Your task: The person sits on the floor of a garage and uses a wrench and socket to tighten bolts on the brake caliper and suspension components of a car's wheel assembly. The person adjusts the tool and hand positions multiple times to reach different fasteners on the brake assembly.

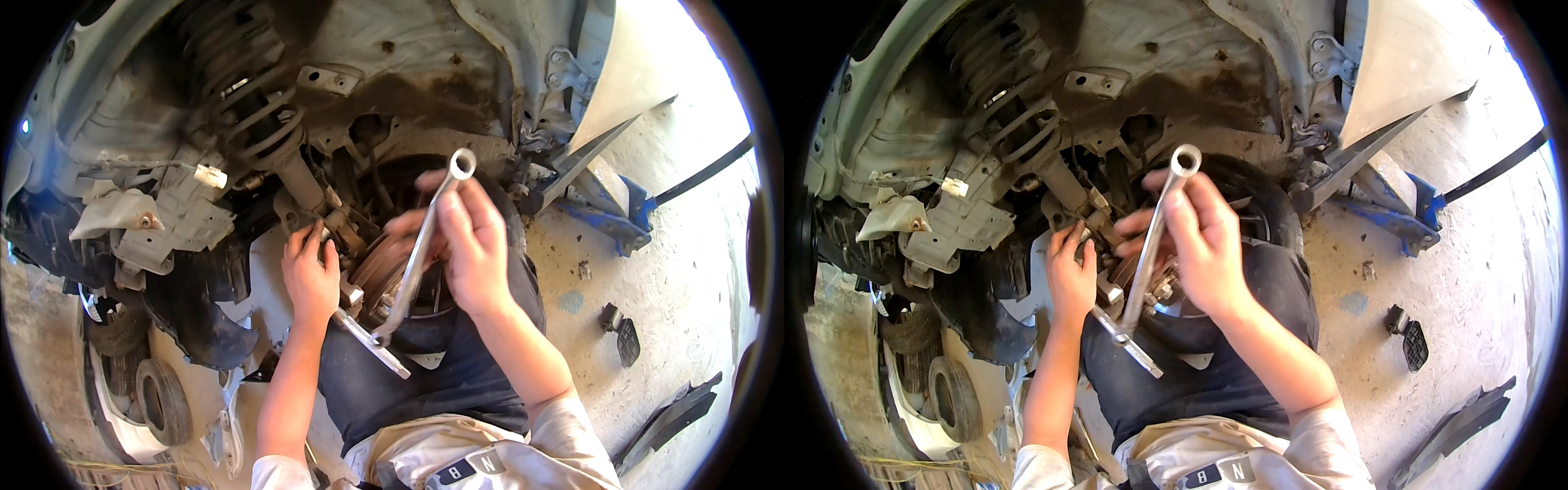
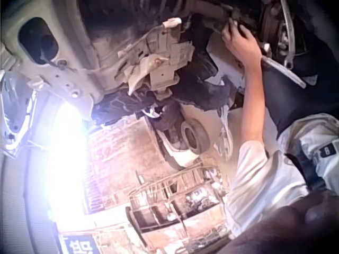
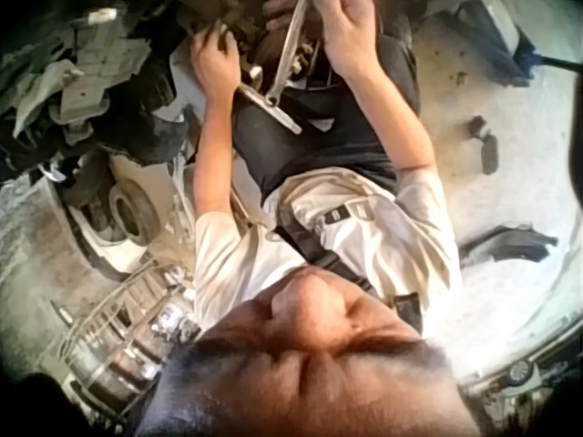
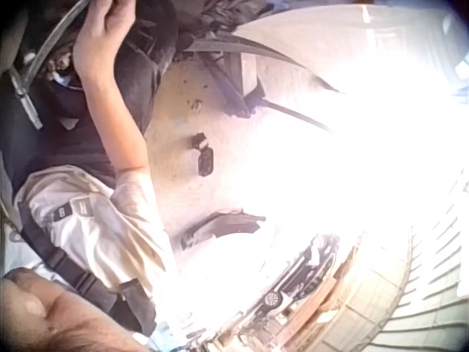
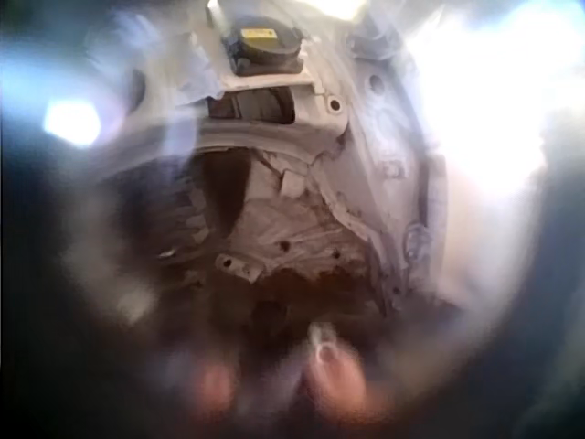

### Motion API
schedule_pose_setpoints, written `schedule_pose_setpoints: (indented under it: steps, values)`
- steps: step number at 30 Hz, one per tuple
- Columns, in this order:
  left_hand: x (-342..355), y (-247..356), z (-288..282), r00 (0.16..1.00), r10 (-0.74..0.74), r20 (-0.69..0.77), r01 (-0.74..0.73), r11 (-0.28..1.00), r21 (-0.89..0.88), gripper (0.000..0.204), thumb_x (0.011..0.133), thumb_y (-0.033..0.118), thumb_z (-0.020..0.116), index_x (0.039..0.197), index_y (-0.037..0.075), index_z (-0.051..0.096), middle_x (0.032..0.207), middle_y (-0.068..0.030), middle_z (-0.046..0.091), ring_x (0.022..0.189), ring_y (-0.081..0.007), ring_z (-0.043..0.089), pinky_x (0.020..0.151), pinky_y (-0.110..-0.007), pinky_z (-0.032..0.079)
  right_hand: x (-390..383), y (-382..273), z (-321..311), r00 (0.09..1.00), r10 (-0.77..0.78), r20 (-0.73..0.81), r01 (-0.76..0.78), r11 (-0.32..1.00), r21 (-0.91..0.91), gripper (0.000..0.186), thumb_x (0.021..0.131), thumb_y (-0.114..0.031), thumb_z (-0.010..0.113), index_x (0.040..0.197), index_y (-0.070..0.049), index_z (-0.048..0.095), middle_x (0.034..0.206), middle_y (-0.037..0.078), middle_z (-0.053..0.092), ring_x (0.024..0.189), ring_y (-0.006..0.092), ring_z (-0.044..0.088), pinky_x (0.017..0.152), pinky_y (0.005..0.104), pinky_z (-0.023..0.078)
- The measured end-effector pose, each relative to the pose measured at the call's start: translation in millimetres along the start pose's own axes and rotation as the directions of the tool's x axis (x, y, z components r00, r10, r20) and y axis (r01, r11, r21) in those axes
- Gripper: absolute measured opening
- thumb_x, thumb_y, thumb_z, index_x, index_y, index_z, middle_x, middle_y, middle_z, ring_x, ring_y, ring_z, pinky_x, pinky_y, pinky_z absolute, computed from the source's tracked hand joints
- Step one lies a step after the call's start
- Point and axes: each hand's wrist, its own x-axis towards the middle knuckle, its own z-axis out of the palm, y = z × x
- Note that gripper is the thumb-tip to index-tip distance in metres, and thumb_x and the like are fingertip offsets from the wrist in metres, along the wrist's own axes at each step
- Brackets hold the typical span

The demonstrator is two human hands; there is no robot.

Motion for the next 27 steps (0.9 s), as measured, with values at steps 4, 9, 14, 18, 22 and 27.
schedule_pose_setpoints:
  steps: [4, 9, 14, 18, 22, 27]
  values:
    - [0, 1, -2, 1.000, -0.006, -0.006, 0.006, 1.000, 0.007, 0.033, 0.086, 0.013, 0.061, 0.118, 0.004, 0.063, 0.111, -0.0112, 0.059, 0.105, -0.0304, 0.056, 0.092, -0.040, 0.043, -37, 35, -2, 0.987, 0.115, -0.110, -0.101, 0.986, 0.132, 0.028, 0.101, -0.018, 0.040, 0.127, -0.007, 0.038, 0.078, 0.011, 0.062, 0.063, 0.0167, 0.062, 0.058, 0.0248, 0.050]
    - [-3, -2, -1, 1.000, 0.019, 0.001, -0.019, 1.000, 0.014, 0.033, 0.086, 0.014, 0.060, 0.117, 0.004, 0.062, 0.112, -0.0101, 0.058, 0.105, -0.0294, 0.055, 0.091, -0.040, 0.043, -54, 70, -39, 0.908, 0.390, -0.153, -0.415, 0.884, -0.213, 0.021, 0.101, -0.018, 0.041, 0.121, -0.010, 0.044, 0.062, -0.002, 0.041, 0.047, 0.0062, 0.035, 0.041, 0.0208, 0.029]
    - [0, 0, 2, 0.999, 0.037, -0.008, -0.037, 0.999, 0.018, 0.033, 0.086, 0.012, 0.059, 0.117, 0.003, 0.062, 0.112, -0.0103, 0.058, 0.103, -0.0294, 0.055, 0.089, -0.041, 0.043, 27, 52, -57, 0.974, 0.209, 0.088, 0.006, 0.364, -0.931, 0.024, 0.092, -0.010, 0.048, 0.115, -0.004, 0.052, 0.081, 0.014, 0.064, 0.073, 0.0261, 0.061, 0.062, 0.0370, 0.049]
    - [0, -1, -3, 1.000, 0.025, -0.013, -0.025, 0.999, 0.034, 0.033, 0.086, 0.011, 0.059, 0.117, 0.002, 0.063, 0.111, -0.0101, 0.058, 0.102, -0.0295, 0.055, 0.089, -0.041, 0.043, 90, 50, -22, 0.868, 0.492, 0.065, 0.219, -0.263, -0.939, 0.018, 0.083, -0.010, 0.057, 0.093, -0.004, 0.071, 0.101, 0.016, 0.069, 0.095, 0.0306, 0.067, 0.076, 0.0390, 0.055]
    - [1, 0, 2, 1.000, 0.021, -0.008, -0.021, 1.000, 0.004, 0.032, 0.086, 0.011, 0.059, 0.117, 0.002, 0.063, 0.110, -0.0102, 0.059, 0.101, -0.0296, 0.055, 0.088, -0.041, 0.043, 109, 62, 4, 0.843, 0.524, 0.116, 0.330, -0.334, -0.883, 0.019, 0.080, -0.012, 0.060, 0.094, -0.006, 0.071, 0.097, 0.014, 0.070, 0.093, 0.0293, 0.068, 0.076, 0.0382, 0.055]
    - [2, 2, 2, 1.000, 0.009, -0.010, -0.009, 1.000, 0.008, 0.032, 0.086, 0.010, 0.058, 0.115, 0.001, 0.064, 0.109, -0.0099, 0.059, 0.100, -0.0292, 0.055, 0.087, -0.040, 0.044, 124, 71, 24, 0.831, 0.517, 0.204, 0.429, -0.364, -0.827, 0.018, 0.079, -0.011, 0.061, 0.094, -0.007, 0.072, 0.098, 0.013, 0.071, 0.094, 0.0284, 0.068, 0.074, 0.0366, 0.055]
